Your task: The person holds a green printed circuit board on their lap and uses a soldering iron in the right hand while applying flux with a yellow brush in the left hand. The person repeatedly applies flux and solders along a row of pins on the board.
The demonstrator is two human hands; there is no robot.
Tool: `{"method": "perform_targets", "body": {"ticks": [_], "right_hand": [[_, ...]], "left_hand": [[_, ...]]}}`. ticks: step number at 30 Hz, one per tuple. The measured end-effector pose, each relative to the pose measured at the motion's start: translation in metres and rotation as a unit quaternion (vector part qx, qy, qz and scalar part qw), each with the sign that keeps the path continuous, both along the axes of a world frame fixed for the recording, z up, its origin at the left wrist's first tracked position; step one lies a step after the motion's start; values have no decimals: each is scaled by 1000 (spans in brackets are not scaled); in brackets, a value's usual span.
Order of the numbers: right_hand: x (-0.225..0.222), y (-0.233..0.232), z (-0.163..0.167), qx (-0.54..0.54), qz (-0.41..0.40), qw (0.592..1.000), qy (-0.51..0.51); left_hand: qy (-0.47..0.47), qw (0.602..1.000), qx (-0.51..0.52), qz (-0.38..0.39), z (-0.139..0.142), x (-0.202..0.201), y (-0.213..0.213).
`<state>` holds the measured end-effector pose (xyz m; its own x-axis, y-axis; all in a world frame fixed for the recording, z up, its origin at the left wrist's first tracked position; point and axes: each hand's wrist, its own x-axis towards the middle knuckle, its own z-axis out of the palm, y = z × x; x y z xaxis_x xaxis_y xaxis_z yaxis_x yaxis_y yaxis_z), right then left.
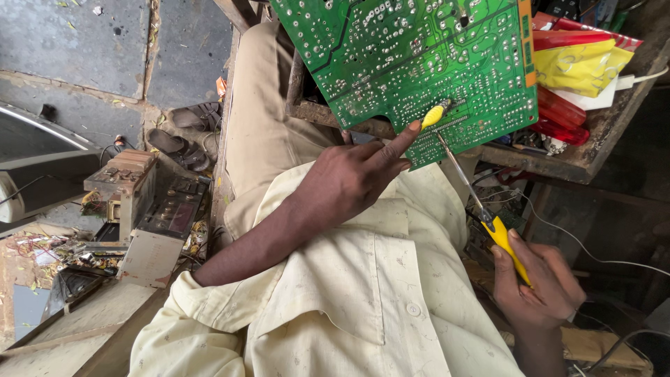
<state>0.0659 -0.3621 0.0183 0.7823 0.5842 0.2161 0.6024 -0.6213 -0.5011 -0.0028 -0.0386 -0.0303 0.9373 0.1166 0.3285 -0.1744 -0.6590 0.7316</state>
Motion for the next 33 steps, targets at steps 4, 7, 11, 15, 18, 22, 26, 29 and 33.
{"method": "perform_targets", "body": {"ticks": [4,7,11,15,18,22,26,29,33], "right_hand": [[-1,1,-2,2,-18,1000,19],[-3,-1,-4,2,-20,1000,-2],[2,-12,-7,75,-57,993,-68],[22,-29,-13,221,-159,955,-116],[18,-36,-22,68,-126,961,-237],[6,-38,-24,58,-36,983,-172],[3,-32,-24,57,-58,991,-109],[4,-29,-23,47,-52,995,-76],[2,-30,-21,39,-40,998,-41]], "left_hand": [[-8,995,97,-5,-3,0,-3],[-14,991,134,-17,-5,-2,-5],[113,982,90,-125,-5,-2,-4],[-17,987,-22,-161,-2,3,6],[-3,997,74,-16,3,2,8],[37,985,105,-131,4,2,0],[99,983,109,-114,0,7,6],[71,975,1,-210,4,1,8],[51,992,-46,-110,11,-5,29]]}}
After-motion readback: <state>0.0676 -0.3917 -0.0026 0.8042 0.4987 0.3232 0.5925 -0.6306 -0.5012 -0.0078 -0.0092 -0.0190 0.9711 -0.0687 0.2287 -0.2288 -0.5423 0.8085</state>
